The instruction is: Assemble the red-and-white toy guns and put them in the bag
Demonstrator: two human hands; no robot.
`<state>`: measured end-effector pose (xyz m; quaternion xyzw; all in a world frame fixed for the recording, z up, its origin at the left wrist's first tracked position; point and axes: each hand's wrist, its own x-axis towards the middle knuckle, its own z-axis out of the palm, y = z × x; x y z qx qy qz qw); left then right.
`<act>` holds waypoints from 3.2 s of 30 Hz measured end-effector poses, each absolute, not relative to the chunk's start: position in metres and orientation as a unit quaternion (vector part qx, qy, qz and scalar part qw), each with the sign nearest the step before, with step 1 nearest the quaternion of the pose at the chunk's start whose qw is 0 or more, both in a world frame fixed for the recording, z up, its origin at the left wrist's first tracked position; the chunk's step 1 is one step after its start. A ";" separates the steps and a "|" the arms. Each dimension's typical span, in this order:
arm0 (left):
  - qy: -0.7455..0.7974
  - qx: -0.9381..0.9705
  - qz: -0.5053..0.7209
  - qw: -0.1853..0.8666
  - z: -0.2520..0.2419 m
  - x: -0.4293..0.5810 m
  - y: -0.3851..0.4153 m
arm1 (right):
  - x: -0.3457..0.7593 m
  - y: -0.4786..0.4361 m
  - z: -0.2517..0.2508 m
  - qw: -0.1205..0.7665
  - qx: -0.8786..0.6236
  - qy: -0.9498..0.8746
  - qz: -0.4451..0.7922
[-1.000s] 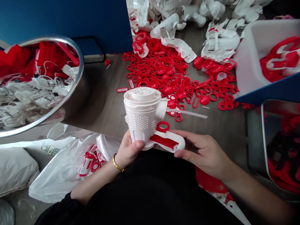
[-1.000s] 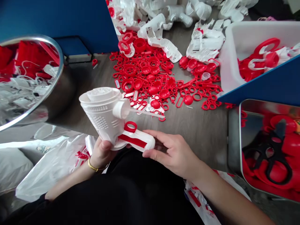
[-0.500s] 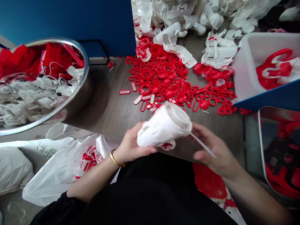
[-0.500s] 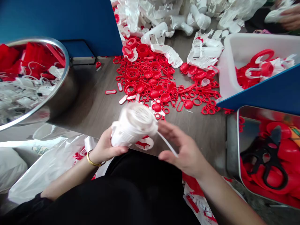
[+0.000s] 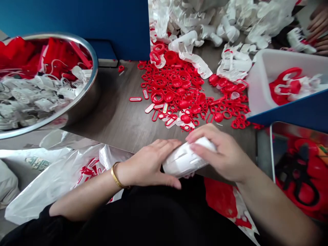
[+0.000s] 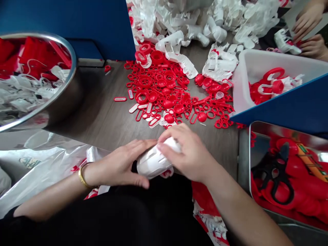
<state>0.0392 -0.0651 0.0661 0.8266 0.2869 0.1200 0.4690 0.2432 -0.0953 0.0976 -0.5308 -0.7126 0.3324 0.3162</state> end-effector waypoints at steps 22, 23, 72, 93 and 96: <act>0.256 0.362 0.538 0.717 0.034 0.017 -0.016 | 0.205 0.092 0.038 0.124 -0.507 -0.849 0.077; 0.257 0.355 0.531 0.725 0.036 0.014 -0.018 | 0.205 0.094 0.039 0.133 -0.503 -0.850 0.082; 0.320 0.820 0.332 0.338 0.067 0.043 -0.053 | 0.215 -0.093 0.082 0.393 -0.494 -0.721 0.284; 0.288 0.536 0.333 0.720 0.037 -0.009 -0.067 | 0.230 -0.088 0.083 0.322 -0.435 -0.701 0.464; 0.252 0.500 0.330 0.760 0.029 -0.017 -0.071 | 0.238 -0.104 0.081 0.207 -0.433 -0.714 0.509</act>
